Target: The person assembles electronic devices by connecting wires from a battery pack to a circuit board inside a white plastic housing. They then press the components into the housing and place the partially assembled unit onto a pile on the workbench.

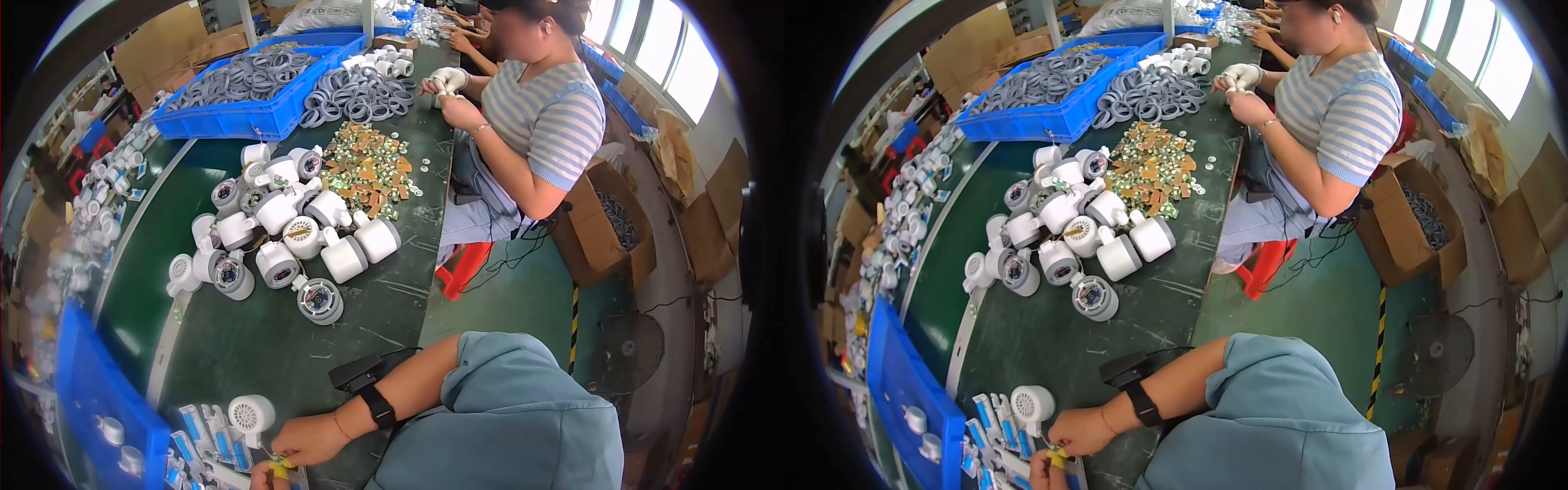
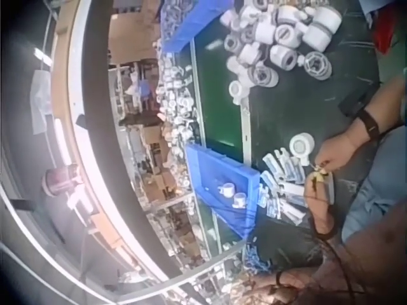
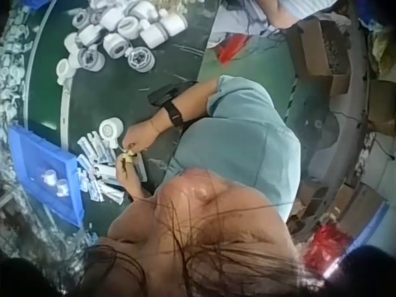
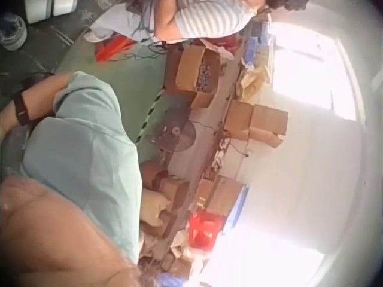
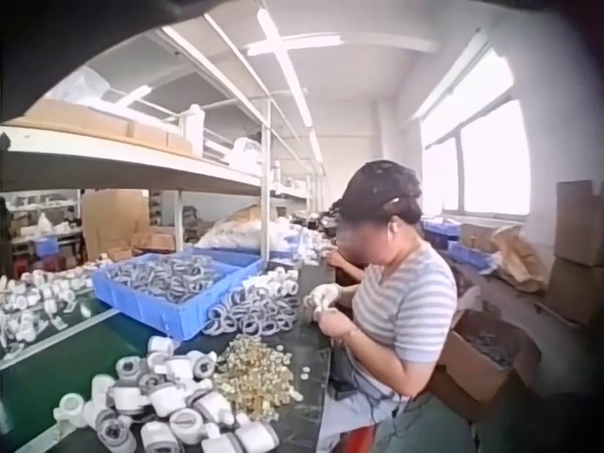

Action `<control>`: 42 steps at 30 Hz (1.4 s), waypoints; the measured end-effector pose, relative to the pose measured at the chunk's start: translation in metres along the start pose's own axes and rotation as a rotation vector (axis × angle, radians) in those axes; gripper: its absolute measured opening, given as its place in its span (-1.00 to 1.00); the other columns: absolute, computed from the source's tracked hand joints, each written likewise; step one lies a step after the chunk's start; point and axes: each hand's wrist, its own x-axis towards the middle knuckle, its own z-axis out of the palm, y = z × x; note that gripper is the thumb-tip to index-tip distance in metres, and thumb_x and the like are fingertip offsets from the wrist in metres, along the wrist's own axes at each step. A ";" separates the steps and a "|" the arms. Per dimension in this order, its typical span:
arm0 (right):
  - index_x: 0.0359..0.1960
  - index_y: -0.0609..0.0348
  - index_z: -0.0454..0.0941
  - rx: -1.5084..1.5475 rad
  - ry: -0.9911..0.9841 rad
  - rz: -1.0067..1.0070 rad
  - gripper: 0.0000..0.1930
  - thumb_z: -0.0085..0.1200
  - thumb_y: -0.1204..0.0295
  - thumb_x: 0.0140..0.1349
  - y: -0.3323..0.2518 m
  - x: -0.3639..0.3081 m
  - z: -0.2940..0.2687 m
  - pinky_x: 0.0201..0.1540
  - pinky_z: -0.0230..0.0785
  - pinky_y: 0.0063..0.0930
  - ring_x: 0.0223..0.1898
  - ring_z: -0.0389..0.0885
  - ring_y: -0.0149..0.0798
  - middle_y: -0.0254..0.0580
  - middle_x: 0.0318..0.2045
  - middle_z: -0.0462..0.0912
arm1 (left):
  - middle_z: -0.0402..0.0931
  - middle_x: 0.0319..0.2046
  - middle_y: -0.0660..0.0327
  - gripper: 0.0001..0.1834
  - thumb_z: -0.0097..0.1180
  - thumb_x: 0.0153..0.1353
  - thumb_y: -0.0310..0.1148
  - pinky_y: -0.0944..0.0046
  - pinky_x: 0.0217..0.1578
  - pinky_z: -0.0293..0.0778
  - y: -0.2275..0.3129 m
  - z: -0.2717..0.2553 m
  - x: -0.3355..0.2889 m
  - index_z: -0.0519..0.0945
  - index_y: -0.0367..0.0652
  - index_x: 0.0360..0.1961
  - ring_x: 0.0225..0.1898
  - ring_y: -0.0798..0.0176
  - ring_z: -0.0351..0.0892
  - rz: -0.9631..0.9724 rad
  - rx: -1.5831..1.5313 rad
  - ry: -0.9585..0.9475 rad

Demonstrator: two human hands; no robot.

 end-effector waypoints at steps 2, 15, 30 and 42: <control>-0.45 0.29 0.48 -0.049 -0.017 -0.040 -0.87 0.10 0.45 0.13 -0.003 -0.002 -0.001 -0.45 0.37 -0.21 -0.52 0.60 -0.02 -0.01 -0.57 0.58 | 0.56 -0.21 0.12 -0.80 -0.01 0.33 -0.54 0.28 -0.12 0.44 0.000 0.002 -0.001 0.56 -0.35 -0.08 -0.20 0.24 0.50 0.036 0.031 0.025; -0.47 0.29 0.54 -0.114 -0.015 -0.085 -0.87 0.13 0.45 0.06 -0.005 -0.002 0.001 -0.41 0.38 -0.17 -0.47 0.60 0.07 0.05 -0.55 0.59 | 0.57 -0.30 0.19 -0.83 0.00 0.32 -0.55 0.33 -0.19 0.42 -0.001 -0.004 -0.001 0.58 -0.33 -0.13 -0.27 0.32 0.49 -0.003 0.105 -0.089; -0.37 0.30 0.48 -0.093 -0.084 -0.008 -0.87 0.07 0.45 0.18 -0.013 -0.005 -0.006 -0.34 0.37 -0.09 -0.39 0.56 0.19 0.09 -0.51 0.56 | 0.58 -0.30 0.19 -0.86 0.05 0.31 -0.59 0.36 -0.20 0.42 -0.015 -0.006 0.000 0.59 -0.36 -0.14 -0.27 0.34 0.49 0.131 0.117 -0.098; -0.30 0.24 0.40 -0.200 -0.114 0.080 -0.90 0.01 0.48 0.23 -0.010 -0.009 -0.009 -0.28 0.38 0.04 -0.31 0.56 0.26 0.15 -0.42 0.55 | 0.48 -0.45 0.33 -0.78 0.12 0.12 -0.56 0.46 -0.51 0.28 -0.058 -0.007 0.015 0.60 -0.27 -0.17 -0.51 0.52 0.37 0.229 0.121 0.010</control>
